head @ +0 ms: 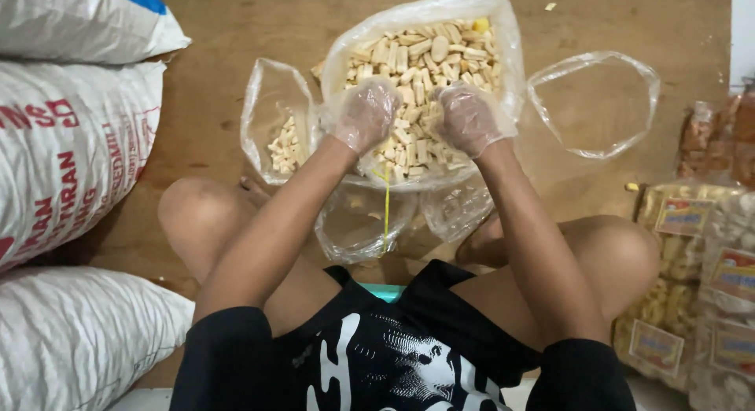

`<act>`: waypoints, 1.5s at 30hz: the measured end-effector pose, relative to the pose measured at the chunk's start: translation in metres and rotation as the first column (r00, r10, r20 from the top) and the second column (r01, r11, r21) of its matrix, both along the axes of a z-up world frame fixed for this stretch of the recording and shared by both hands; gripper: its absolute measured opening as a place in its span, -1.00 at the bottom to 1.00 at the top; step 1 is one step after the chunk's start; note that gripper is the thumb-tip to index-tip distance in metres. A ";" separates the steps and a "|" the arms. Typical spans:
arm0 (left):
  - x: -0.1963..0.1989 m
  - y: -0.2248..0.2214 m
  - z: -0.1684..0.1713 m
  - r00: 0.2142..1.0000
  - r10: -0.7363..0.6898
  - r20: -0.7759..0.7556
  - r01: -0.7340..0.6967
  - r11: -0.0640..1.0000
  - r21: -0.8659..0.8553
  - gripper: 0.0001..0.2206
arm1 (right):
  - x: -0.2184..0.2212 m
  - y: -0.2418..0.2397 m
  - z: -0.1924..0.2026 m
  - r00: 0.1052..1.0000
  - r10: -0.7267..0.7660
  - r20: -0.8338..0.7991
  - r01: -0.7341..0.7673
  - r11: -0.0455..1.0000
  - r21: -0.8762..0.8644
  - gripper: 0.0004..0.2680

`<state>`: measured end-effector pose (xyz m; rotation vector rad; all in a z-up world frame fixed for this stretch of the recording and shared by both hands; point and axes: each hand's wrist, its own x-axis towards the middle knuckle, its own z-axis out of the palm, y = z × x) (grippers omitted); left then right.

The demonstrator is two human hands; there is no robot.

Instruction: Sorting and moving cassava chips inside a large plastic bag while sitting on the floor.

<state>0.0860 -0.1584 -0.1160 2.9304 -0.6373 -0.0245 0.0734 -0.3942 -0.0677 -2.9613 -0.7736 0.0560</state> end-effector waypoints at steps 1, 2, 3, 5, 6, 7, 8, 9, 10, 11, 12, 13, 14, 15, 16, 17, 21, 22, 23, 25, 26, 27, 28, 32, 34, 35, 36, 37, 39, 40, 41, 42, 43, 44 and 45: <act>-0.003 0.001 -0.006 0.999 -0.018 0.048 0.026 0.984 -0.174 -0.80 | -0.003 -0.004 0.005 0.998 0.042 0.039 -0.043 0.999 0.015 -0.65; -0.009 0.002 -0.013 0.995 -0.023 0.093 0.054 0.938 -0.341 -0.78 | -0.006 -0.007 0.010 0.993 0.088 0.075 -0.090 0.995 0.029 -0.67; -0.004 -0.006 0.001 0.996 -0.029 0.090 0.058 0.938 -0.342 -0.78 | -0.004 -0.016 0.015 0.994 0.082 0.072 -0.085 0.996 0.029 -0.67; 0.007 -0.019 0.031 0.991 -0.135 0.002 0.134 0.986 0.103 -0.78 | -0.001 -0.032 0.025 0.980 0.164 0.115 -0.188 0.953 0.236 -0.59; 0.008 -0.022 0.022 0.991 -0.132 0.002 0.131 0.986 0.103 -0.78 | 0.000 -0.031 0.035 0.979 0.167 0.116 -0.190 0.953 0.236 -0.59; 0.008 -0.023 0.012 0.992 -0.113 -0.059 0.114 0.993 0.010 -0.84 | 0.001 -0.030 0.044 0.998 0.039 -0.057 -0.037 0.998 0.044 -0.55; 0.009 -0.026 0.003 0.988 -0.102 -0.120 0.093 0.992 -0.084 -0.87 | 0.002 -0.030 0.054 0.973 -0.126 -0.195 0.092 0.980 -0.174 -0.50; 0.008 -0.026 -0.005 0.988 -0.102 -0.119 0.092 0.992 -0.085 -0.87 | -0.005 -0.021 0.072 0.973 -0.126 -0.194 0.092 0.980 -0.175 -0.50; 0.006 -0.028 -0.014 0.989 -0.111 -0.094 0.106 0.993 -0.053 -0.90 | -0.015 -0.013 0.090 0.965 -0.125 -0.228 0.064 0.964 -0.258 -0.42; 0.005 -0.031 -0.023 0.990 -0.121 -0.070 0.120 0.993 -0.021 -0.92 | -0.023 -0.006 0.108 0.956 -0.127 -0.263 0.033 0.941 -0.337 -0.34; -0.001 -0.030 -0.012 0.990 -0.126 -0.070 0.125 0.992 -0.023 -0.92 | -0.025 -0.007 0.102 0.956 -0.133 -0.263 0.037 0.940 -0.339 -0.34; -0.007 -0.029 -0.001 0.989 -0.106 -0.106 0.102 0.994 -0.047 -0.91 | -0.027 -0.007 0.097 0.979 0.080 -0.186 -0.188 0.706 -0.683 -0.31; -0.013 -0.026 0.011 0.987 -0.082 -0.141 0.073 0.995 -0.066 -0.90 | -0.028 -0.006 0.091 0.930 0.309 -0.199 -0.294 0.304 -0.906 -0.22; -0.014 -0.027 0.013 0.987 -0.081 -0.139 0.072 0.995 -0.066 -0.90 | -0.027 -0.012 0.079 0.930 0.309 -0.197 -0.293 0.304 -0.907 -0.22; -0.018 -0.026 0.014 0.983 -0.014 -0.181 -0.025 0.978 -0.207 -0.84 | -0.027 -0.016 0.066 0.962 0.138 -0.235 -0.268 0.634 -0.725 -0.46; -0.022 -0.025 0.015 0.972 0.047 -0.231 -0.126 0.932 -0.339 -0.78 | -0.027 -0.020 0.053 0.945 -0.016 -0.326 -0.145 0.875 -0.462 -0.65; -0.038 -0.019 0.049 0.892 0.107 -0.439 -0.337 0.806 -0.488 -0.79 | -0.063 -0.013 0.085 0.915 0.371 0.157 -0.200 0.757 -0.622 -0.67; -0.031 -0.021 0.030 0.956 0.081 -0.281 -0.184 0.913 -0.363 -0.80 | -0.059 -0.012 0.083 0.953 0.297 0.063 -0.215 0.807 -0.550 -0.64; -0.024 -0.023 0.011 0.992 0.020 -0.123 -0.045 0.979 -0.200 -0.79 | -0.056 -0.010 0.082 0.973 0.226 -0.039 -0.217 0.854 -0.473 -0.61; -0.028 -0.013 0.008 0.993 -0.019 -0.113 -0.015 0.955 -0.297 -0.78 | -0.043 -0.033 0.021 0.955 0.292 0.055 -0.222 0.823 -0.523 -0.65; -0.031 -0.008 0.005 0.993 -0.058 -0.100 0.015 0.920 -0.392 -0.76 | -0.038 -0.045 -0.010 0.923 0.359 0.141 -0.219 0.790 -0.572 -0.69; -0.024 -0.014 -0.010 0.993 -0.056 -0.101 0.012 0.920 -0.392 -0.76 | -0.034 -0.040 -0.009 0.922 0.361 0.140 -0.222 0.790 -0.572 -0.69; -0.015 -0.020 -0.024 0.999 -0.029 -0.015 0.026 0.978 -0.205 -0.84 | -0.029 -0.037 -0.007 0.943 0.289 0.163 -0.195 0.881 -0.431 -0.73; -0.027 -0.012 0.020 0.998 0.041 -0.049 -0.052 0.967 -0.250 -0.81 | -0.019 -0.030 -0.005 0.993 0.107 0.039 -0.102 0.987 -0.122 -0.79; -0.014 -0.007 -0.007 1.000 0.018 -0.011 -0.020 0.978 -0.207 -0.82 | -0.017 -0.020 -0.002 0.998 0.058 0.010 -0.058 0.998 -0.001 -0.79; -0.007 -0.005 -0.020 1.000 -0.010 0.027 0.014 0.986 -0.164 -0.81 | -0.014 -0.014 0.000 1.000 0.010 -0.024 -0.007 0.993 0.118 -0.78; -0.010 -0.002 -0.011 1.000 -0.007 0.028 0.012 0.987 -0.161 -0.81 | -0.012 -0.012 -0.004 1.000 0.013 -0.023 -0.010 0.993 0.120 -0.78; -0.014 0.000 -0.002 1.000 -0.007 0.011 0.009 0.988 -0.151 -0.78 | -0.009 -0.010 -0.008 1.000 0.013 -0.017 -0.009 0.986 0.169 -0.80; -0.022 0.007 0.009 1.000 0.002 -0.008 -0.003 0.990 -0.138 -0.76 | -0.003 -0.005 -0.017 1.000 0.021 -0.014 -0.018 0.975 0.220 -0.81; -0.025 0.010 0.012 0.999 0.015 0.052 -0.001 0.966 -0.260 -0.76 | 0.001 -0.003 -0.022 1.000 0.019 -0.005 -0.017 0.973 0.229 -0.81; -0.029 0.013 0.015 0.993 0.035 0.111 0.009 0.926 -0.376 -0.73 | 0.005 -0.001 -0.027 1.000 0.016 0.005 -0.017 0.971 0.238 -0.81; -0.025 0.016 0.003 0.993 0.044 0.111 0.001 0.927 -0.375 -0.73 | -0.001 0.009 -0.009 1.000 0.025 0.005 -0.026 0.971 0.239 -0.81; -0.021 0.019 -0.009 0.977 0.031 0.209 0.046 0.934 -0.354 -0.73 | -0.008 0.020 0.008 0.999 0.020 -0.047 -0.006 0.959 0.283 -0.81; -0.015 0.023 -0.021 0.951 0.018 0.308 0.088 0.941 -0.327 -0.74 | -0.013 0.032 0.026 0.995 0.018 -0.096 0.014 0.946 0.325 -0.81; -0.019 0.026 -0.014 0.950 0.028 0.310 0.079 0.942 -0.326 -0.74 | -0.011 0.037 0.024 0.995 0.029 -0.094 0.003 0.945 0.326 -0.81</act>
